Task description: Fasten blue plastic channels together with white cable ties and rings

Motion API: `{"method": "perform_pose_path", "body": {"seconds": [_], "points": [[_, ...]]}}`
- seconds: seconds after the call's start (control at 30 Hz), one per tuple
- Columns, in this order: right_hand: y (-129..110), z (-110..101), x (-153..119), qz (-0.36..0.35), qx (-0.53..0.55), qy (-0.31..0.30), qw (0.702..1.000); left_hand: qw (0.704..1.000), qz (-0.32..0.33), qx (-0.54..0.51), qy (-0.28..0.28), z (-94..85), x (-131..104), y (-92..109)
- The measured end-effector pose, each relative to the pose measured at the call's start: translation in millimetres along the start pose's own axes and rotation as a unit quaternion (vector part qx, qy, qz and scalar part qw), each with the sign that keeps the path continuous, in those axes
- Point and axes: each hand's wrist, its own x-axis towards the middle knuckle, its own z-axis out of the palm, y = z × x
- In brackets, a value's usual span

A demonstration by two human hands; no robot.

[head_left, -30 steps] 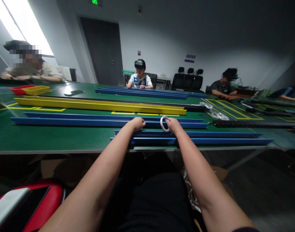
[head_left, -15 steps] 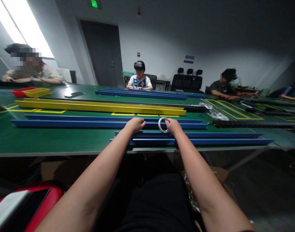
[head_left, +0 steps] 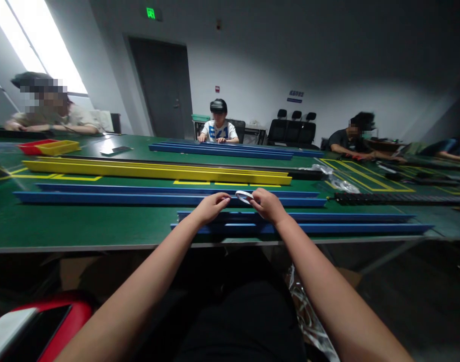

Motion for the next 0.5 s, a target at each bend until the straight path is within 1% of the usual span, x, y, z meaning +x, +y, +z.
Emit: {"method": "perform_pose_path", "body": {"seconds": [0.1,0.27,0.37,0.5], "points": [[-13,0,-4,-0.033,-0.027,-0.023,0.999,0.999,0.017,-0.041,0.003,4.0,-10,7],[-27,3,-10,-0.062,-0.074,-0.009,0.995,1.000,0.004,-0.025,0.013,6.9,-19,18],[-33,4,-11,-0.084,-0.088,-0.004,0.993,0.999,0.000,-0.033,0.036,8.5,-24,24],[-38,4,-11,-0.109,-0.098,-0.009,0.989,0.995,-0.029,-0.058,0.072,12.6,-32,34]]}}
